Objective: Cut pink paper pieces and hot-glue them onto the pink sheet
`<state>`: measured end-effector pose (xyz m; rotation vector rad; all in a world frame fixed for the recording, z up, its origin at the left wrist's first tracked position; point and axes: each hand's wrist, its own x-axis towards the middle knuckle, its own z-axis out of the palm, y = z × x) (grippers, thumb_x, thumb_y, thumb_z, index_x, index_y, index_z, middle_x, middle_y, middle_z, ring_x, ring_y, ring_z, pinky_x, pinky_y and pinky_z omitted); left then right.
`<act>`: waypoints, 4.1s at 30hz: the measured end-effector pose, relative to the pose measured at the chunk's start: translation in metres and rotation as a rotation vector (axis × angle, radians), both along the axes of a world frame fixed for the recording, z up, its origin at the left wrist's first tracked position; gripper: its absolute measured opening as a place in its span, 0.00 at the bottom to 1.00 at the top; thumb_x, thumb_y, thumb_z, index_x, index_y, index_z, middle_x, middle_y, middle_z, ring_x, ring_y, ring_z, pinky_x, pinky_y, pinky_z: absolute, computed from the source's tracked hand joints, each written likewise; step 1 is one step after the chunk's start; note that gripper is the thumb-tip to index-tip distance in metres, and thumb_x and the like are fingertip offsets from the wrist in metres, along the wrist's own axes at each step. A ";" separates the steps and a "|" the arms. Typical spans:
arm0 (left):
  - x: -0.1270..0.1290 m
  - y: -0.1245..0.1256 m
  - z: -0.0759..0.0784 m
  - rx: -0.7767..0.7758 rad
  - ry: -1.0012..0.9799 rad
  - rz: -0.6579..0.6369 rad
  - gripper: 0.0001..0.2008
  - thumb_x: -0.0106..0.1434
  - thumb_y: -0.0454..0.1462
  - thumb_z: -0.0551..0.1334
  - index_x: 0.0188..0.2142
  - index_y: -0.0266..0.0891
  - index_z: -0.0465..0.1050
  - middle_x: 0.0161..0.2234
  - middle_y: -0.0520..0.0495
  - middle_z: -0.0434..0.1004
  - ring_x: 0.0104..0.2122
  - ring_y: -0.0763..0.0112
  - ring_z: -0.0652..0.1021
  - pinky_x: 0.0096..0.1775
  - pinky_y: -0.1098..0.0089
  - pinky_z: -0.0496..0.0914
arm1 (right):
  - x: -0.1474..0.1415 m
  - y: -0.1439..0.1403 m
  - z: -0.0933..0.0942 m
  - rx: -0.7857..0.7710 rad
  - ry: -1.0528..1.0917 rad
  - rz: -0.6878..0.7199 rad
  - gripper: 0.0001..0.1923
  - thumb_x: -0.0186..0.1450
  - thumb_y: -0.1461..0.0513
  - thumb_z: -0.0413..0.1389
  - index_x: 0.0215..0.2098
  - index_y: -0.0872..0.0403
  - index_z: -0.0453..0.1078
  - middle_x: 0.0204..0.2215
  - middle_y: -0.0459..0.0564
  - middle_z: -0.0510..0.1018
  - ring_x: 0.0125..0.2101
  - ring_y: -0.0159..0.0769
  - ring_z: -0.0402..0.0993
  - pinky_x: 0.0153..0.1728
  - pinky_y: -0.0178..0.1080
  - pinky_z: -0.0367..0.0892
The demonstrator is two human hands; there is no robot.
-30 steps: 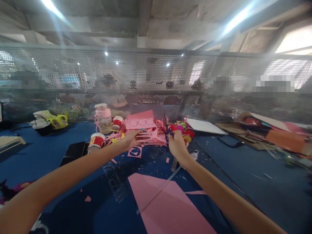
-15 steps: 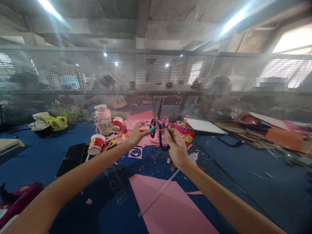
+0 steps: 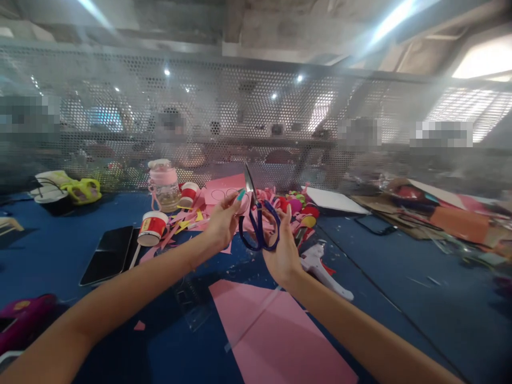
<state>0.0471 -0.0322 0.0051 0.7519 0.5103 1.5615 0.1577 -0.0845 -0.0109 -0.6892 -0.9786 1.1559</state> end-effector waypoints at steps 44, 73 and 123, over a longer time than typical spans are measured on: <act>-0.063 0.023 0.041 0.313 0.532 0.104 0.11 0.47 0.33 0.68 0.34 0.37 0.76 0.31 0.50 0.78 0.31 0.76 0.76 0.33 0.79 0.71 | 0.026 -0.003 -0.021 -0.307 0.018 0.629 0.21 0.49 0.59 0.47 0.38 0.57 0.69 0.28 0.50 0.69 0.23 0.31 0.63 0.25 0.34 0.61; -0.045 -0.010 0.045 0.451 0.918 0.015 0.25 0.44 0.33 0.69 0.45 0.39 0.71 0.47 0.45 0.72 0.23 0.83 0.71 0.27 0.78 0.71 | 0.027 -0.012 -0.044 0.051 -0.527 0.162 0.22 0.62 0.45 0.41 0.26 0.54 0.59 0.16 0.40 0.60 0.15 0.25 0.55 0.15 0.30 0.54; -0.040 -0.014 0.042 0.469 1.044 -0.042 0.14 0.46 0.38 0.69 0.32 0.36 0.69 0.34 0.47 0.74 0.27 0.75 0.74 0.29 0.74 0.71 | 0.016 -0.018 -0.027 -0.135 -0.552 -0.016 0.25 0.57 0.40 0.42 0.22 0.52 0.54 0.11 0.37 0.54 0.09 0.23 0.49 0.08 0.28 0.49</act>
